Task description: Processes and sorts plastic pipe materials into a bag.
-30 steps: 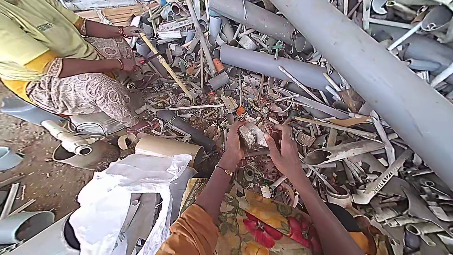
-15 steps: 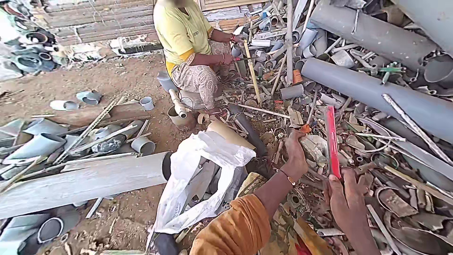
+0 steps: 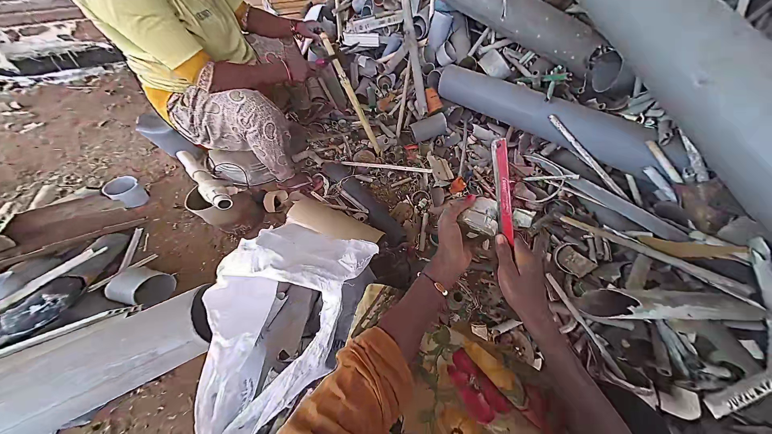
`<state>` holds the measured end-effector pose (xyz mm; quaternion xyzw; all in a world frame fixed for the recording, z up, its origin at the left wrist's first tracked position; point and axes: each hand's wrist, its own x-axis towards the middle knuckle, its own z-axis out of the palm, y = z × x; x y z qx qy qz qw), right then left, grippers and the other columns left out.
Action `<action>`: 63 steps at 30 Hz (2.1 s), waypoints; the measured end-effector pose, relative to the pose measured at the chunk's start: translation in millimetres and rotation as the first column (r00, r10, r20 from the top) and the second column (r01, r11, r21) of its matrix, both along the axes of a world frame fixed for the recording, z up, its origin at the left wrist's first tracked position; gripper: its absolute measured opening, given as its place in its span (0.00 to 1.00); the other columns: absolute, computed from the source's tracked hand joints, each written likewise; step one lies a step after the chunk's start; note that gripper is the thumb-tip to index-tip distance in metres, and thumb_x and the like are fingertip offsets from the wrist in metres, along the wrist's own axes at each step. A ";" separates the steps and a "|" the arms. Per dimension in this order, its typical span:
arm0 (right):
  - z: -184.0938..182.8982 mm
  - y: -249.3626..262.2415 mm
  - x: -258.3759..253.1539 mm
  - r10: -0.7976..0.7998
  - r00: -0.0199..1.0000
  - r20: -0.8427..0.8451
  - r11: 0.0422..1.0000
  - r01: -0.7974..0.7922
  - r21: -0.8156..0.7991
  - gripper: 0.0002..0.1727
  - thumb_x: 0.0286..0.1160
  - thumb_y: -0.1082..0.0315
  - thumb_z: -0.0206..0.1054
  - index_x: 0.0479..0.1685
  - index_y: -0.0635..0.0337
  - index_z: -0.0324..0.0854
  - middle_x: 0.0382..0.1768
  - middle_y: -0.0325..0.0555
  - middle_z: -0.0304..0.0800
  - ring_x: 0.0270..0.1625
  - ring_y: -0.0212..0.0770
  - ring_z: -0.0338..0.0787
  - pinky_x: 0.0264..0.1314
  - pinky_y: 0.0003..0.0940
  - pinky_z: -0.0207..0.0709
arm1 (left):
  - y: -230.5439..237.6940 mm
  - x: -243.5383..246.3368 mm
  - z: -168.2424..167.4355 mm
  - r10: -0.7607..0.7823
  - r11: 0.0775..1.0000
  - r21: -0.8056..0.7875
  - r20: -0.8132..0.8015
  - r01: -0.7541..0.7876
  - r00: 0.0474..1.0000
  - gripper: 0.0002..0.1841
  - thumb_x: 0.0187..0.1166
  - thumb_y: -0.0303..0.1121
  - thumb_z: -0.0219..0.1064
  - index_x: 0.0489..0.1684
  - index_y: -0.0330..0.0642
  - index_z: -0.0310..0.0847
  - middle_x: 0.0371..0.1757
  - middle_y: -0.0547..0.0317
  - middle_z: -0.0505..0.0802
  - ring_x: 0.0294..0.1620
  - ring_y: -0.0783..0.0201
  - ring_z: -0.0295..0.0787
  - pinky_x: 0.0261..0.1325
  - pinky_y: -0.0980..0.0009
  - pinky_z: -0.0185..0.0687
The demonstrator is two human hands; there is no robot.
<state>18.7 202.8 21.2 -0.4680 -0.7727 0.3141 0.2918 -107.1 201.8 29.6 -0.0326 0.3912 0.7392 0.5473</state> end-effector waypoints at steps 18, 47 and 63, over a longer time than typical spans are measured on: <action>0.6 3.2 -6.4 -0.116 0.992 0.050 0.988 0.111 0.103 0.35 0.81 0.40 0.61 0.51 0.72 0.82 0.27 0.54 0.87 0.36 0.54 0.91 0.43 0.52 0.81 | 10.8 13.6 -3.4 0.087 0.993 0.081 -0.086 -0.080 0.993 0.12 0.89 0.41 0.54 0.50 0.46 0.79 0.41 0.56 0.90 0.44 0.62 0.91 0.46 0.63 0.88; 7.1 7.4 23.5 0.022 0.996 0.083 0.984 -0.037 0.177 0.19 0.91 0.67 0.48 0.61 0.73 0.79 0.26 0.51 0.84 0.27 0.47 0.85 0.35 0.45 0.80 | 4.0 -20.0 3.2 -0.209 0.976 -0.016 -0.325 0.215 0.922 0.23 0.89 0.45 0.44 0.63 0.49 0.84 0.50 0.53 0.92 0.48 0.58 0.89 0.50 0.59 0.85; 16.4 -24.0 30.6 0.229 0.973 0.037 0.968 -0.232 0.092 0.27 0.93 0.53 0.44 0.46 0.66 0.84 0.18 0.42 0.76 0.20 0.39 0.79 0.24 0.38 0.73 | -6.1 -58.6 8.8 0.133 0.957 0.290 -0.331 -0.033 0.934 0.17 0.88 0.43 0.49 0.50 0.50 0.85 0.41 0.62 0.93 0.42 0.67 0.93 0.44 0.67 0.91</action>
